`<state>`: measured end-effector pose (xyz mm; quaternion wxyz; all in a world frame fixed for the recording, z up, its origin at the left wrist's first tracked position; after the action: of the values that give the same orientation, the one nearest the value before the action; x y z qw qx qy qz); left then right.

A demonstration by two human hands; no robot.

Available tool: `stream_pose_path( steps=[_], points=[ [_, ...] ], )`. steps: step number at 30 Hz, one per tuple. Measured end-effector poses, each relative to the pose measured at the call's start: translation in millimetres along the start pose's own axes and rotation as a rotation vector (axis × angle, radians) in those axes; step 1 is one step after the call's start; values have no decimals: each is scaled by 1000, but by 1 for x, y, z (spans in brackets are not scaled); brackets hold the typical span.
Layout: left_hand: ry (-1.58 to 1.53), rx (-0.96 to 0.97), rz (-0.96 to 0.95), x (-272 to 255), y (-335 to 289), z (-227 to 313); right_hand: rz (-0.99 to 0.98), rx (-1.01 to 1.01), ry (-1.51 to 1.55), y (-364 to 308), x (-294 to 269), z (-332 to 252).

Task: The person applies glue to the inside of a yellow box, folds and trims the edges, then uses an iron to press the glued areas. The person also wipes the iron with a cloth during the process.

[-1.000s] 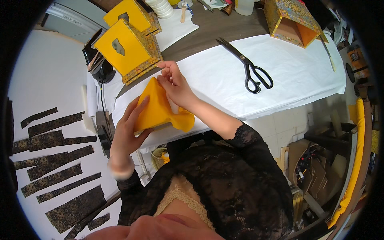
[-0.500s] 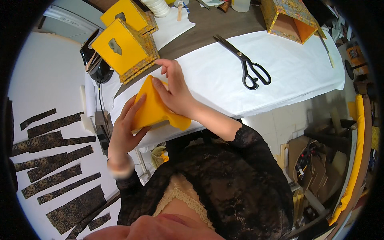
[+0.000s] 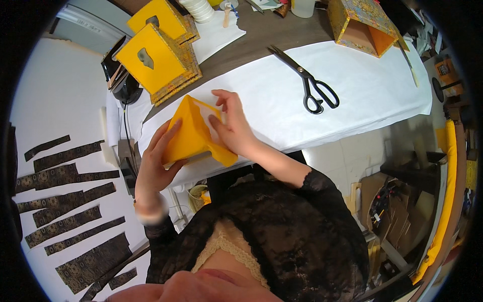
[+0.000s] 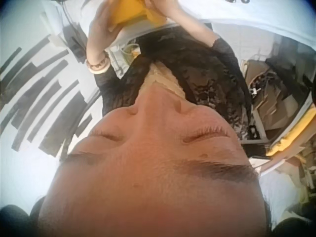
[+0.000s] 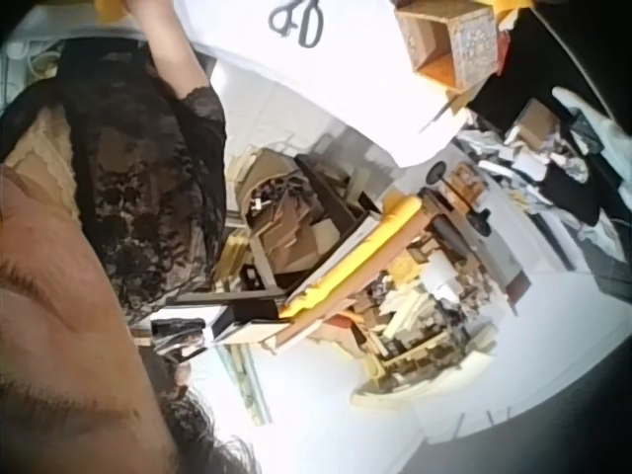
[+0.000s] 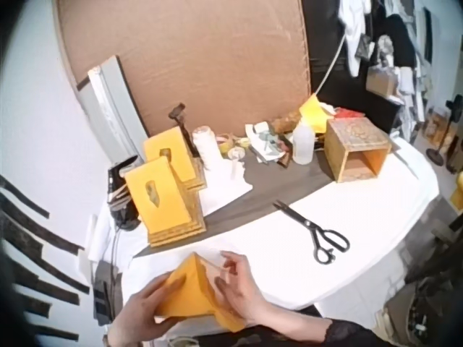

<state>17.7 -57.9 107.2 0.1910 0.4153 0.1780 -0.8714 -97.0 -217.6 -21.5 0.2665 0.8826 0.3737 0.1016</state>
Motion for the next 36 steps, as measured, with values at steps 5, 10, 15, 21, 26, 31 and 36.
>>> stream_pose_path(
  steps=[5,10,15,21,26,31,36],
  points=[
    [-46,53,206,-11,-14,7,59,32,329,24,-22,-35],
    [83,234,459,-5,-20,-1,-132,-5,245,38,-17,-65],
    [134,336,616,4,-21,-10,-166,-32,182,42,-3,-75],
    [102,331,633,8,-24,-16,-113,-170,221,38,3,-68],
    [60,272,587,11,-27,-18,-59,-105,265,39,0,-71],
    [-8,216,541,12,-27,-13,-80,-24,300,34,5,-77],
    [-88,182,487,10,-29,-9,-56,-99,245,32,8,-66]
  ],
)
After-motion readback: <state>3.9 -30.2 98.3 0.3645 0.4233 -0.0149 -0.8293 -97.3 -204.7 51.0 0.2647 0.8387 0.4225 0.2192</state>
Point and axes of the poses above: each hand's wrist, its own y-axis towards the middle knuckle, its own x-axis out of the palm, z = x × y, the point moved 1 cm from there along y, towards the middle knuckle, and after that the axes turned 15 degrees about -x, right-handed, at the moved point
